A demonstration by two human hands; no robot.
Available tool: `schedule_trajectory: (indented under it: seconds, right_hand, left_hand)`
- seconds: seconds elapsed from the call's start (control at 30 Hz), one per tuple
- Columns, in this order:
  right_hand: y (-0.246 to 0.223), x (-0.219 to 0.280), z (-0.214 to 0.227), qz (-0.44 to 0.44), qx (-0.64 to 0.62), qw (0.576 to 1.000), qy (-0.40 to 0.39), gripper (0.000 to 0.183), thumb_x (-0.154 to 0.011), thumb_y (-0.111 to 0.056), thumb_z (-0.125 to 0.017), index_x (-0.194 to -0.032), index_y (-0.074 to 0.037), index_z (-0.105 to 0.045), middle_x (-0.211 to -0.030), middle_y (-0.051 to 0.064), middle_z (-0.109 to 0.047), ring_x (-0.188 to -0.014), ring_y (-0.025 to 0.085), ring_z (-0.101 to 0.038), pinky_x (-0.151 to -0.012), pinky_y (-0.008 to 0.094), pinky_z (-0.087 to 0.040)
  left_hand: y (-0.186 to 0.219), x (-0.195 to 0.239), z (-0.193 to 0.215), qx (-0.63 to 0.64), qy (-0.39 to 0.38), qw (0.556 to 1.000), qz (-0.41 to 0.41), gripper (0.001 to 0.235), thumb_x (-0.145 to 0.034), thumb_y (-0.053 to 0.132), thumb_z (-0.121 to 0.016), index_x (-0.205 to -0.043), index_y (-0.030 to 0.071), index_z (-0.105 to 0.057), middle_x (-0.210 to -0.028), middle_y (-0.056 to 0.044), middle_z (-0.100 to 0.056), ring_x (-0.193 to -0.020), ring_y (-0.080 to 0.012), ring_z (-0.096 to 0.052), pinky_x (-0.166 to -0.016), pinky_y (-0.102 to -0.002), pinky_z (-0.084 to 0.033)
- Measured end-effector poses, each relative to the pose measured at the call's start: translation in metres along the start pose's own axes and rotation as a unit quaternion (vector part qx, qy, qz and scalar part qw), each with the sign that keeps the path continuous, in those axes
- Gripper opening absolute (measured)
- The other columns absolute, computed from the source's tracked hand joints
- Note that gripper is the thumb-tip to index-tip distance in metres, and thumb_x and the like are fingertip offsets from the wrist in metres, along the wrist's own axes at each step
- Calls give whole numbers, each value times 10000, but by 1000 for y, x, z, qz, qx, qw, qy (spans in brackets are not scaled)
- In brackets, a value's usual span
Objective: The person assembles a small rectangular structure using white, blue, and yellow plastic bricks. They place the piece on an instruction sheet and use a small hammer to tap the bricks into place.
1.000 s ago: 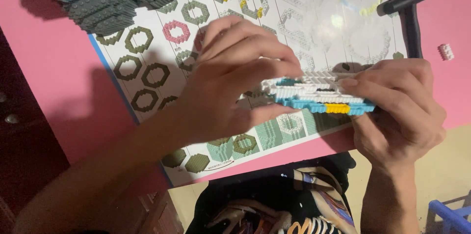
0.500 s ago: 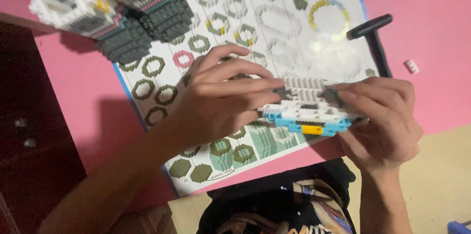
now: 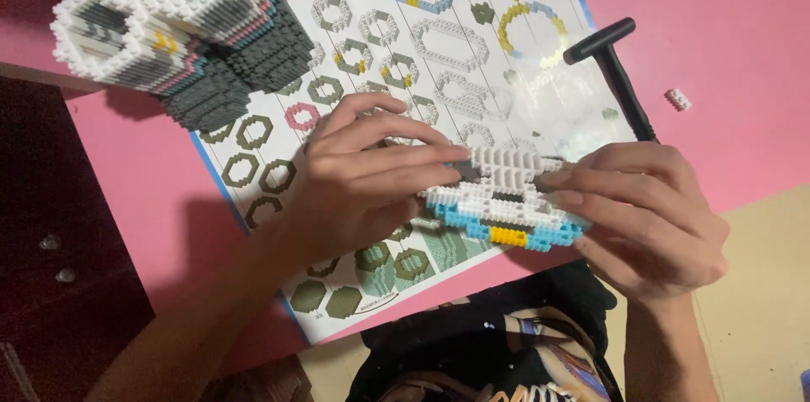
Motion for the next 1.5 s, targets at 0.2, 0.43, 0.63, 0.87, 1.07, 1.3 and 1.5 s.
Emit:
schedule_trajectory:
  seconds: [0.2,0.43,0.63,0.87,1.07,1.3,1.5]
  right_hand:
    - [9,11,-1,-40,-26,999,4,265,-928,-241,-676,-1018,4,-725,-975,174,-795,-927,337,-749,-886,443,-603]
    - [-3,-14,-1,-92,-35,995,4,507,-764,-286,-913,-1084,47,-705,-1070,213,-764,-1037,352,-720,-968,448,-576]
    - [-12,-35,-11,-98,-61,993,-22,226,-856,-217,-801,-965,-20,-776,-1040,174,-779,-1044,382,-673,-951,431,-554]
    - [-13,-46,-16,-98,-96,990,-35,164,-909,-170,-721,-963,-24,-773,-1000,143,-793,-1036,352,-673,-945,396,-550]
    - [-9,-45,-15,-83,-103,991,-22,183,-895,-193,-719,-929,-24,-779,-954,122,-789,-986,321,-675,-934,393,-551]
    - [-9,-48,-17,-106,-109,988,-20,126,-871,-134,-757,-906,-15,-779,-940,127,-788,-986,329,-679,-918,394,-569]
    - [-10,-48,-22,-145,-110,983,-15,254,-780,-179,-887,-935,-16,-770,-944,119,-792,-988,316,-689,-917,378,-574]
  left_hand:
    - [3,-3,0,11,1,1000,-11,429,-1110,394,-453,-1053,133,-789,-1046,-8,-852,-997,-241,-818,-969,-562,-539]
    - [0,-3,-2,40,-11,999,11,542,-1103,423,-426,-1014,71,-829,-1013,-46,-849,-956,-255,-826,-983,-566,-524]
    - [3,-5,-4,38,-38,998,14,657,-1128,462,-321,-1017,55,-825,-1021,-50,-844,-973,-263,-801,-1012,-574,-473]
    - [0,-3,-5,48,-44,998,16,490,-1105,387,-452,-1059,57,-811,-1031,-55,-846,-977,-270,-801,-1027,-585,-479]
    - [-1,-3,-7,62,-40,997,22,421,-1080,357,-523,-1029,62,-819,-981,-50,-850,-930,-240,-811,-1015,-544,-483]
    - [-5,-1,-7,59,-42,997,33,473,-1091,395,-477,-1056,73,-820,-1007,-42,-848,-949,-241,-807,-1045,-574,-458]
    - [-4,-2,-5,44,-36,998,26,475,-1096,397,-469,-1046,75,-815,-1008,-31,-846,-956,-243,-803,-1034,-584,-458]
Point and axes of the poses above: each hand's wrist, its own x-axis away from the middle knuckle, its own z-axis out of the back of the hand, y = z × x, the point moved 6 cm from there along -x, towards the middle knuckle
